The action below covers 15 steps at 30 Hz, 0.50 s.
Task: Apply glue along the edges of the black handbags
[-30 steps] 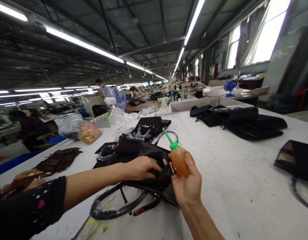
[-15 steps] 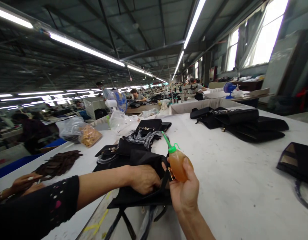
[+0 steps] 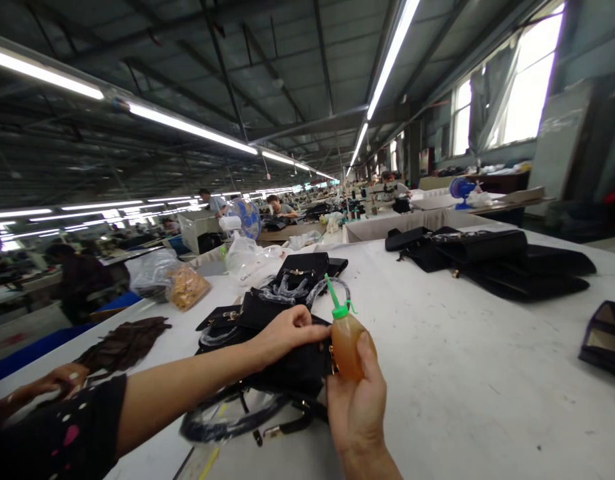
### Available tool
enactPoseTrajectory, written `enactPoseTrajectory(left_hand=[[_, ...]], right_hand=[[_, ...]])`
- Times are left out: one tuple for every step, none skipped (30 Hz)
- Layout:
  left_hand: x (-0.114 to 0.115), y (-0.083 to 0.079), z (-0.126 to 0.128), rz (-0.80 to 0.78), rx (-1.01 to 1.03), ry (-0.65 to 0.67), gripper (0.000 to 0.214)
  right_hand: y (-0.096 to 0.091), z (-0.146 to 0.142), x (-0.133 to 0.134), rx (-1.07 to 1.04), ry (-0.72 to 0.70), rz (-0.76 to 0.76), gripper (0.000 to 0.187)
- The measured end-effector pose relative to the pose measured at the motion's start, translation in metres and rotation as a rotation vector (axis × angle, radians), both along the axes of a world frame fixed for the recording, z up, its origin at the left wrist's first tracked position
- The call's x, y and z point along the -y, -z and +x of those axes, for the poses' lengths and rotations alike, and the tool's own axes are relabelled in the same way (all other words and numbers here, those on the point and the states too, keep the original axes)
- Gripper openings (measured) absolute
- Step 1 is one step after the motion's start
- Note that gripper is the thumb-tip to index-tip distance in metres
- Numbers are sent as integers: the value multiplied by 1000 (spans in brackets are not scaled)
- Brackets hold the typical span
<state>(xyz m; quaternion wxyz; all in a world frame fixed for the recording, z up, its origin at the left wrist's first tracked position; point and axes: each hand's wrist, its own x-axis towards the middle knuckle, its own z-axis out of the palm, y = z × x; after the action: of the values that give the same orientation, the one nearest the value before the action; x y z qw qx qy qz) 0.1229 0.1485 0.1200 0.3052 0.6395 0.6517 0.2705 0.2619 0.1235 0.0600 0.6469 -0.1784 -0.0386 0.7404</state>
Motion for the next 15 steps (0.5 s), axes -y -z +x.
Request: enactPoseTrajectory(left_hand=[[2, -1, 2, 54, -133, 88, 54], [5, -3, 3, 80, -239, 170, 63], [6, -4, 5, 89, -315, 233, 72], [8, -4, 7, 88, -371, 271, 78], [9, -4, 8, 81, -414, 290, 80], [9, -3, 11, 79, -458, 291, 79], [9, -2, 14, 87, -510, 281, 77], [9, 0, 17, 106, -569, 265, 71], [9, 3, 21, 131, -630, 246, 63], [9, 5, 25, 157, -688, 223, 56], [9, 8, 28, 183, -738, 200, 50], [9, 11, 31, 208, -773, 183, 44], [9, 14, 33, 230, -793, 174, 40], [8, 16, 34, 250, -802, 168, 35], [7, 18, 34, 271, -805, 163, 31]], right_hand=[[0, 0, 0, -1, -15, 10, 28], [-1, 1, 0, -1, -35, 17, 30], [-2, 3, 0, 0, -59, 21, 32], [-4, 5, -1, 1, -84, 22, 34], [-6, 8, -1, 3, -102, 21, 35], [-9, 11, -2, 7, -111, 18, 35], [-12, 14, -2, 9, -112, 15, 34], [-15, 15, -1, 6, -112, 14, 34], [-18, 16, 0, -5, -111, 13, 33], [-22, 16, 2, -19, -107, 9, 33], [-25, 16, 4, -36, -95, 4, 32], [-28, 15, 6, -55, -77, -5, 31], [-30, 14, 7, -72, -56, -16, 30], [-31, 13, 9, -85, -38, -29, 29], [-32, 13, 10, -93, -28, -45, 28]])
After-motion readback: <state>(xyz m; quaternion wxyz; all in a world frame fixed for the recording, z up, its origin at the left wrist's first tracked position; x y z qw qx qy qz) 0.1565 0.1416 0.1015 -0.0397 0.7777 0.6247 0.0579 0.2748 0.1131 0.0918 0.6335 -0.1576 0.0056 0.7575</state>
